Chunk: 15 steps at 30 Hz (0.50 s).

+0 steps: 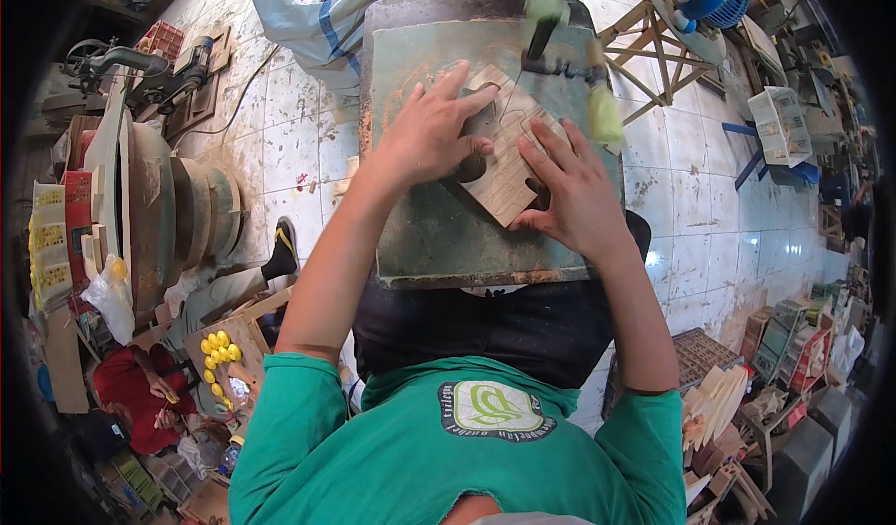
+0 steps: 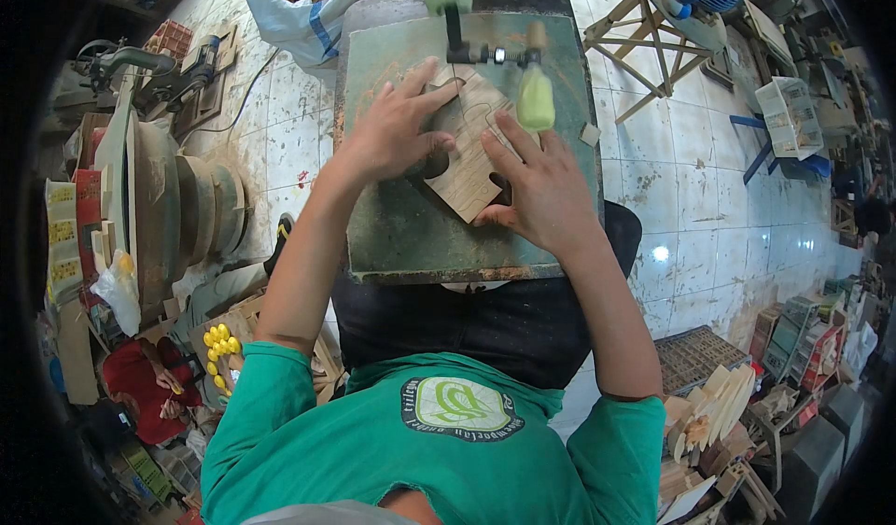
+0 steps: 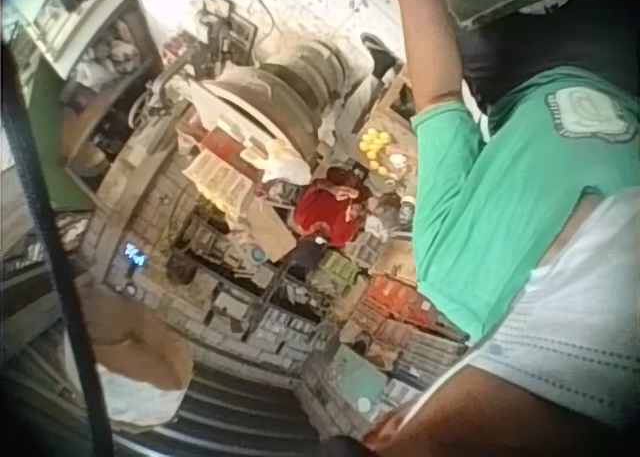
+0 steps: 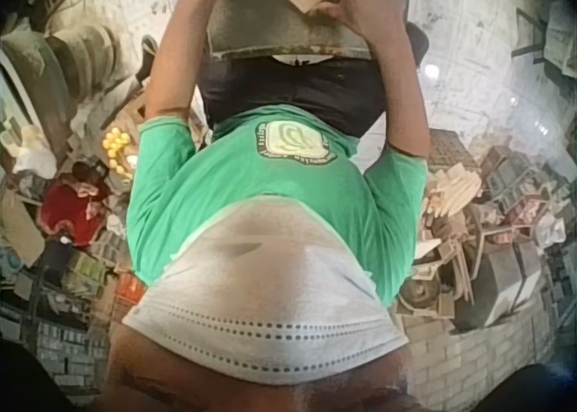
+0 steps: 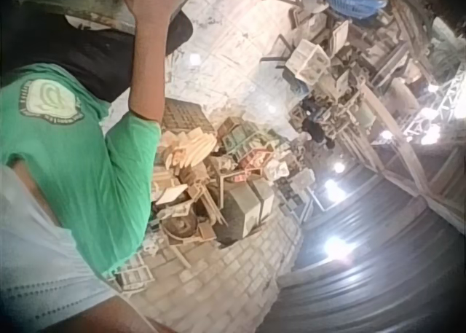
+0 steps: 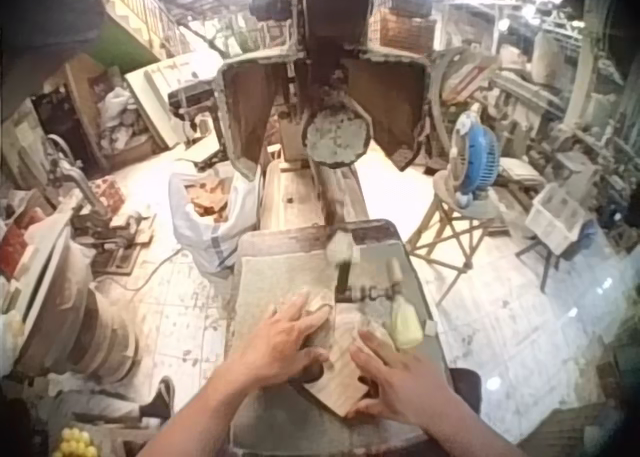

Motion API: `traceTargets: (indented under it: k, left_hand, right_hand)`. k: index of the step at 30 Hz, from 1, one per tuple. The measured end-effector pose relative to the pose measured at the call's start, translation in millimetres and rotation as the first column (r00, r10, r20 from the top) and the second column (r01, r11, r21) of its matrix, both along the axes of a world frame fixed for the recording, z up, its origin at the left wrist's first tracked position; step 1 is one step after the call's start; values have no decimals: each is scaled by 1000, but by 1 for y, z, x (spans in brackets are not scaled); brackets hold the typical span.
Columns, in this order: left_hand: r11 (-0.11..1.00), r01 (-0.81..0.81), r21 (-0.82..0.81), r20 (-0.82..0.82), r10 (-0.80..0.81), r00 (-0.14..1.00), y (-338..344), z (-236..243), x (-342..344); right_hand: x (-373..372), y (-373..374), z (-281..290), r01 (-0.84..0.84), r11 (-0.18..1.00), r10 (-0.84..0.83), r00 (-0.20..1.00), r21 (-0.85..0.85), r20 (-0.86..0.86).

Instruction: Use a scroll saw to cut a curved shape out of a wooden board.

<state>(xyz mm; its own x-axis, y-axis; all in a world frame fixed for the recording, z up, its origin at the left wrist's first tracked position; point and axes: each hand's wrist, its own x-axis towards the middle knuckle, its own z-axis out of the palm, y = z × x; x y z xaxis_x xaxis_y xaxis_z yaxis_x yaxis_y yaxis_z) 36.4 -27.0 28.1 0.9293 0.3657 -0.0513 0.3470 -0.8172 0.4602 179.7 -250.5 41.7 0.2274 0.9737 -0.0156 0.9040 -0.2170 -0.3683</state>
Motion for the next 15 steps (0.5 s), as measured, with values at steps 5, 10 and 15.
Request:
traceTargets:
  k: [5,10,15]
  left_hand:
    - [991,-133,3,29,132,991,-71,6,-34]
    - [988,-124,94,102,115,988,-91,-4,-42]
    - [992,-117,50,113,111,987,-86,-5,-43]
  right_hand:
    - [2,0,3,-17,1000,17,1000,15,8]
    - [6,-1,1,-46,999,46,998,-15,32]
    - [5,0,-4,-58,998,54,986,19,160]
